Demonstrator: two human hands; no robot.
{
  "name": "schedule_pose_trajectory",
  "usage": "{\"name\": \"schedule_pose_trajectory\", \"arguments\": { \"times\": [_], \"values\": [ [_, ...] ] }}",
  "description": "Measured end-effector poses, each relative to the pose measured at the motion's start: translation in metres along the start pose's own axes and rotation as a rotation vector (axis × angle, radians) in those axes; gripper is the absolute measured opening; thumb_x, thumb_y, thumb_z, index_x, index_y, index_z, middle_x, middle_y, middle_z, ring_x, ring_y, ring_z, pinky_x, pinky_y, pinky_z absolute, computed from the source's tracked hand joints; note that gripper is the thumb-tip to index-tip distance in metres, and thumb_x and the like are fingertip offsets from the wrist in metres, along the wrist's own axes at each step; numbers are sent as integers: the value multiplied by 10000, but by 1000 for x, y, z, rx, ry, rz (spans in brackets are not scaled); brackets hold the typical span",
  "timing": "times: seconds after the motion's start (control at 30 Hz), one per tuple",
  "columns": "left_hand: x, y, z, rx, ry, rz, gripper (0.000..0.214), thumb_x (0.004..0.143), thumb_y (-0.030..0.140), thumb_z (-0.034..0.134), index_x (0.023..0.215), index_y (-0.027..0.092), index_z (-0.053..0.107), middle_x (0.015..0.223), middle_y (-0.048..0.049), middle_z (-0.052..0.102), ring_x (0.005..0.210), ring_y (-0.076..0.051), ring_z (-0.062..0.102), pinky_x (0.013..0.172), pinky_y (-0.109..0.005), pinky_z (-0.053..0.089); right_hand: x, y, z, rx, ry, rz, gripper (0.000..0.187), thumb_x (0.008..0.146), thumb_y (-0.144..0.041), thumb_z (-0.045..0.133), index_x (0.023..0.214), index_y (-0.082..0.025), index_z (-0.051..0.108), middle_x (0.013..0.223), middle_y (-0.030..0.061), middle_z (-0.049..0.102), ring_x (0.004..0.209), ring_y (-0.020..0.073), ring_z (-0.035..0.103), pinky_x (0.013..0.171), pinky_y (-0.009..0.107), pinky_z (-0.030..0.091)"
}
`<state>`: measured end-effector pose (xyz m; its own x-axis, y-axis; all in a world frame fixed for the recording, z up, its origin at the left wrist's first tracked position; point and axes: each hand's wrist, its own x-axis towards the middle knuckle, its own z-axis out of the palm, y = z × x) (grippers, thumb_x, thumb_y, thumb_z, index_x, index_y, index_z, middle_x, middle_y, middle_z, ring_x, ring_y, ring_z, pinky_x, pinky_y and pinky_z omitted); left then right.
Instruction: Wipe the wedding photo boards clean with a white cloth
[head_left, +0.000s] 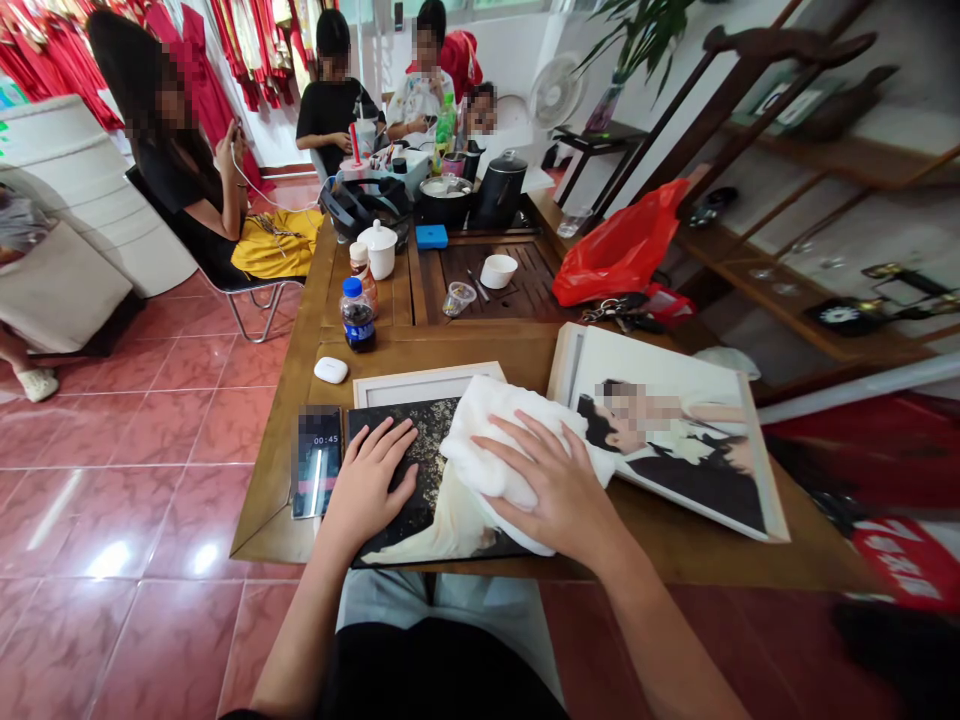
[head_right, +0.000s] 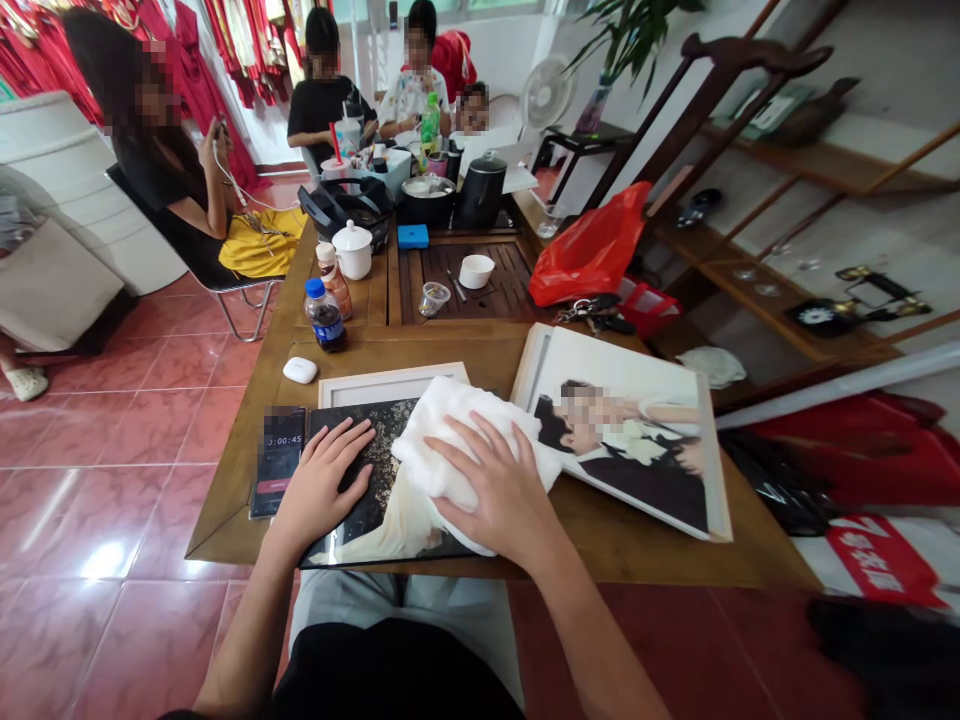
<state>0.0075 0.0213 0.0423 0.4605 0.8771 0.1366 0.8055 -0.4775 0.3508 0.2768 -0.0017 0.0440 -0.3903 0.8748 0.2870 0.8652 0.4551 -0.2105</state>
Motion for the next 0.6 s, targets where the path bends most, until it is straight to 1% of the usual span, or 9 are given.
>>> {"name": "schedule_pose_trajectory", "arguments": {
  "times": [0.2, 0.3, 0.47, 0.53, 0.6],
  "values": [
    [0, 1, -1, -2, 1, -4, 463, 1023, 283, 495, 1484, 254, 480, 1567, -29, 498, 1498, -234, 385, 1256, -492, 272, -15, -24, -2, 18, -66, -65, 618, 825, -395, 629, 1435, -329, 558, 1566, 72, 482, 1452, 382, 364, 1158, 639, 188],
    [0, 1, -2, -7, 0, 1, 468, 1021, 284, 496, 1489, 267, 476, 1569, -23, 495, 1498, -237, 385, 1256, -494, 271, -19, -22, -4, 26, -77, -76, 630, 823, -411, 633, 1443, -339, 549, 1569, 64, 479, 1452, 375, 365, 1162, 624, 189],
    [1, 3, -3, -8, -1, -2, 466, 1021, 281, 492, 1487, 275, 482, 1568, -19, 497, 1501, -236, 382, 1260, -491, 267, -17, -6, -3, 1, -33, -12, 545, 882, -416, 596, 1417, -316, 576, 1538, 77, 514, 1433, 365, 395, 1149, 621, 230],
    [1, 3, -3, -6, -9, -7, 468, 1016, 276, 498, 1484, 266, 486, 1568, -21, 497, 1502, -238, 380, 1258, -495, 271, -16, -7, -3, -6, -25, -6, 542, 883, -414, 597, 1415, -313, 578, 1537, 79, 514, 1436, 366, 390, 1150, 624, 228],
    [1, 4, -3, -8, -9, -14, 470, 1012, 275, 503, 1482, 265, 489, 1565, -22, 501, 1502, -241, 381, 1256, -499, 277, -15, -16, -2, -2, -40, -25, 566, 868, -410, 605, 1426, -320, 568, 1552, 77, 497, 1449, 373, 368, 1154, 635, 206]
  ]
}}
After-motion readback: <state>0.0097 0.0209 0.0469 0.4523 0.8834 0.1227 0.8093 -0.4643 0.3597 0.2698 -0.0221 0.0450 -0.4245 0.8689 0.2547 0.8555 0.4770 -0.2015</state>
